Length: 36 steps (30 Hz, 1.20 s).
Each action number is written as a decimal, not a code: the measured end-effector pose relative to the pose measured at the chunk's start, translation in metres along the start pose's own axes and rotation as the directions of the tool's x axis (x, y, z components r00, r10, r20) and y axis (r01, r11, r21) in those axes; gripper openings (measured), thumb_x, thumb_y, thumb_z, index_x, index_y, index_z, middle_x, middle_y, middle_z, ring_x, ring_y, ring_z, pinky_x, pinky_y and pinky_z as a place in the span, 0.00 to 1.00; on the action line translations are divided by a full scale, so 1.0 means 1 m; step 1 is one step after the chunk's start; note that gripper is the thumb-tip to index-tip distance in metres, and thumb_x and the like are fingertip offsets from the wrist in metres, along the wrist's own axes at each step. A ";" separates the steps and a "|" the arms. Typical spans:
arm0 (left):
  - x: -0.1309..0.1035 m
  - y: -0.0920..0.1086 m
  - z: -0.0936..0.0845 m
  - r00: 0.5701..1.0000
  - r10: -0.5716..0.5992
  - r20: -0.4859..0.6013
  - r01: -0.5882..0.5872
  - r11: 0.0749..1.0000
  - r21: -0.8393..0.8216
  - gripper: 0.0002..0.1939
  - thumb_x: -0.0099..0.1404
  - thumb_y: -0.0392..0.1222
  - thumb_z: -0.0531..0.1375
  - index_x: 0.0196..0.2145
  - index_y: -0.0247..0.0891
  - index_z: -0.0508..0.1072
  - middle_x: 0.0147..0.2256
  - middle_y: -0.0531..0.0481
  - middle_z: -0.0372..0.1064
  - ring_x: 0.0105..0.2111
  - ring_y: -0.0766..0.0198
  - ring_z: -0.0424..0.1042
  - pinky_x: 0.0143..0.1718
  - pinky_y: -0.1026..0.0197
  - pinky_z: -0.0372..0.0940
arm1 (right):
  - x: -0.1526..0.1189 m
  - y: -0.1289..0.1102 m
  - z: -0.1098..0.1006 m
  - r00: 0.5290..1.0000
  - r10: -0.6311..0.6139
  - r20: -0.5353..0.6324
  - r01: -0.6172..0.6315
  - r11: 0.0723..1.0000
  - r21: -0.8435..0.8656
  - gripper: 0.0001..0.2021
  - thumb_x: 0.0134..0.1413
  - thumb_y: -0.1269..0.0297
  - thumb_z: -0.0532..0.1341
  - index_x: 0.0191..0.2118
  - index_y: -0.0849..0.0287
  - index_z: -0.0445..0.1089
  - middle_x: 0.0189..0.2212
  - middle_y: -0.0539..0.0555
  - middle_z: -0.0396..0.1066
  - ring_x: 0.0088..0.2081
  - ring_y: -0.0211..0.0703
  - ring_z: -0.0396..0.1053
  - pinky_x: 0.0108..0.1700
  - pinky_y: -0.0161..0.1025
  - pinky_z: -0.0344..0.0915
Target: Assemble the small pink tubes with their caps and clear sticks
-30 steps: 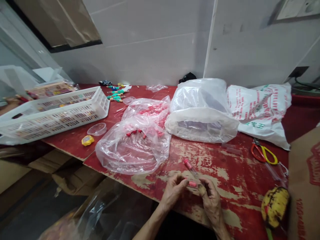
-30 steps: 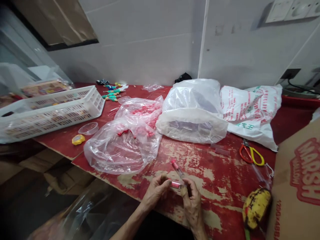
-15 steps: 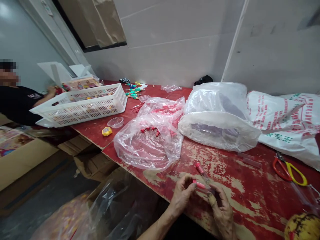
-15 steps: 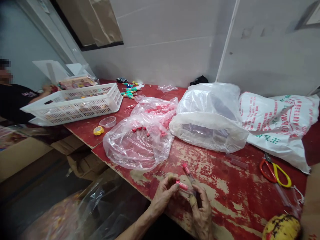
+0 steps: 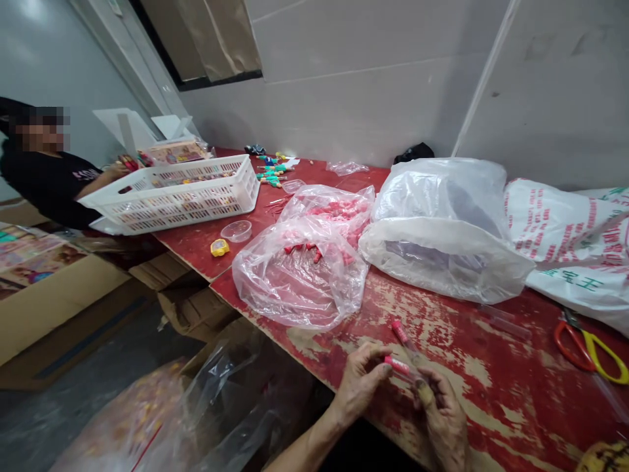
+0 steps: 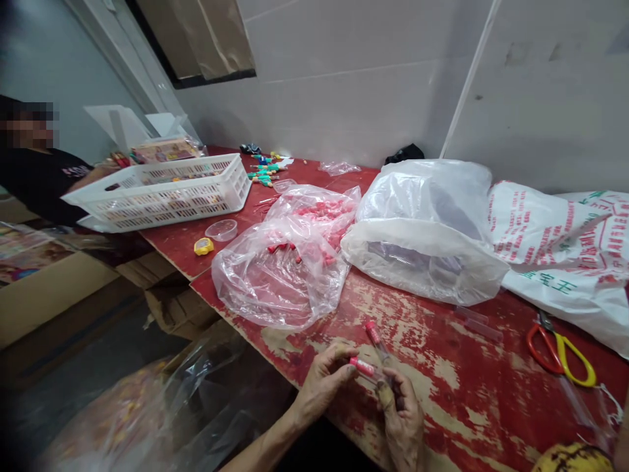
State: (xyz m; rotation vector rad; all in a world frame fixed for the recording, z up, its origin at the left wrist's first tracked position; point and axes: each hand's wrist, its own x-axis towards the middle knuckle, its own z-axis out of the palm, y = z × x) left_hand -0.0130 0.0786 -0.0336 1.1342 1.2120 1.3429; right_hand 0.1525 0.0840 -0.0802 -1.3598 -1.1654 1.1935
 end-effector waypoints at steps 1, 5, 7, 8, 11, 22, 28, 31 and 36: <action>-0.001 0.000 0.000 1.000 0.012 0.021 -0.012 1.000 0.011 0.09 0.59 0.44 0.62 0.37 0.40 0.78 0.33 0.49 0.67 0.36 0.61 0.65 0.40 0.61 0.60 | 0.001 0.000 -0.001 0.999 0.030 0.024 -0.031 1.000 0.004 0.25 0.45 0.39 0.62 0.35 0.59 0.71 0.18 0.49 0.66 0.17 0.39 0.62 0.18 0.34 0.61; -0.003 -0.002 0.002 0.992 0.120 0.036 -0.124 0.985 0.123 0.12 0.60 0.48 0.62 0.37 0.38 0.77 0.32 0.48 0.69 0.34 0.61 0.66 0.39 0.61 0.61 | 0.002 0.000 -0.006 0.997 0.078 0.027 -0.079 0.997 0.022 0.27 0.44 0.35 0.60 0.30 0.59 0.71 0.13 0.46 0.59 0.14 0.37 0.56 0.15 0.33 0.56; -0.002 -0.007 0.004 1.000 0.027 0.007 -0.027 0.991 0.128 0.15 0.60 0.52 0.61 0.33 0.36 0.76 0.27 0.49 0.69 0.27 0.63 0.66 0.31 0.63 0.61 | 0.002 0.000 -0.006 0.999 0.030 -0.013 -0.029 0.999 0.032 0.25 0.43 0.39 0.63 0.33 0.59 0.72 0.20 0.50 0.68 0.20 0.41 0.65 0.20 0.34 0.63; -0.001 -0.010 0.005 0.998 -0.070 -0.002 0.070 0.993 0.094 0.17 0.61 0.54 0.59 0.30 0.35 0.74 0.22 0.50 0.67 0.22 0.65 0.65 0.25 0.64 0.59 | 0.002 0.000 -0.006 1.000 -0.005 -0.011 0.006 0.999 0.032 0.24 0.43 0.41 0.64 0.36 0.59 0.72 0.26 0.53 0.72 0.26 0.44 0.69 0.24 0.34 0.67; 0.002 -0.015 0.006 0.952 -0.306 0.016 0.307 0.950 -0.059 0.23 0.59 0.61 0.57 0.24 0.37 0.66 0.13 0.57 0.57 0.11 0.70 0.54 0.14 0.66 0.47 | 0.001 0.004 -0.006 0.996 -0.061 0.065 0.060 0.998 0.019 0.22 0.45 0.45 0.65 0.39 0.58 0.72 0.38 0.57 0.74 0.39 0.51 0.72 0.36 0.36 0.71; 0.002 0.000 0.000 0.998 -0.062 0.013 0.061 0.996 0.066 0.14 0.59 0.51 0.62 0.32 0.36 0.74 0.27 0.50 0.69 0.28 0.64 0.67 0.31 0.64 0.62 | 0.000 0.000 -0.006 0.998 -0.061 0.023 0.061 0.998 -0.007 0.21 0.46 0.45 0.64 0.40 0.58 0.71 0.36 0.55 0.74 0.37 0.49 0.73 0.37 0.35 0.71; 0.001 -0.014 0.003 0.955 -0.295 0.011 0.296 0.954 -0.047 0.25 0.55 0.65 0.58 0.22 0.38 0.63 0.12 0.58 0.57 0.11 0.71 0.54 0.13 0.67 0.45 | -0.010 0.000 0.005 0.999 0.014 -0.046 -0.015 1.000 -0.008 0.25 0.46 0.42 0.63 0.43 0.58 0.67 0.37 0.56 0.74 0.38 0.49 0.72 0.36 0.34 0.70; -0.001 -0.011 0.002 0.967 -0.255 0.011 0.255 0.967 0.000 0.24 0.54 0.63 0.61 0.21 0.37 0.67 0.14 0.55 0.60 0.14 0.70 0.57 0.15 0.67 0.49 | -0.010 -0.001 0.003 0.999 -0.008 -0.037 0.006 0.998 -0.062 0.28 0.44 0.40 0.62 0.46 0.56 0.67 0.41 0.56 0.73 0.41 0.50 0.71 0.33 0.34 0.69; -0.003 0.004 0.000 0.999 -0.039 0.006 0.039 0.997 0.069 0.18 0.59 0.55 0.61 0.29 0.36 0.76 0.25 0.49 0.70 0.27 0.62 0.67 0.30 0.62 0.61 | -0.005 0.005 -0.005 0.994 0.081 0.069 -0.063 0.973 -0.222 0.22 0.49 0.39 0.57 0.32 0.55 0.72 0.18 0.49 0.69 0.21 0.45 0.67 0.23 0.35 0.65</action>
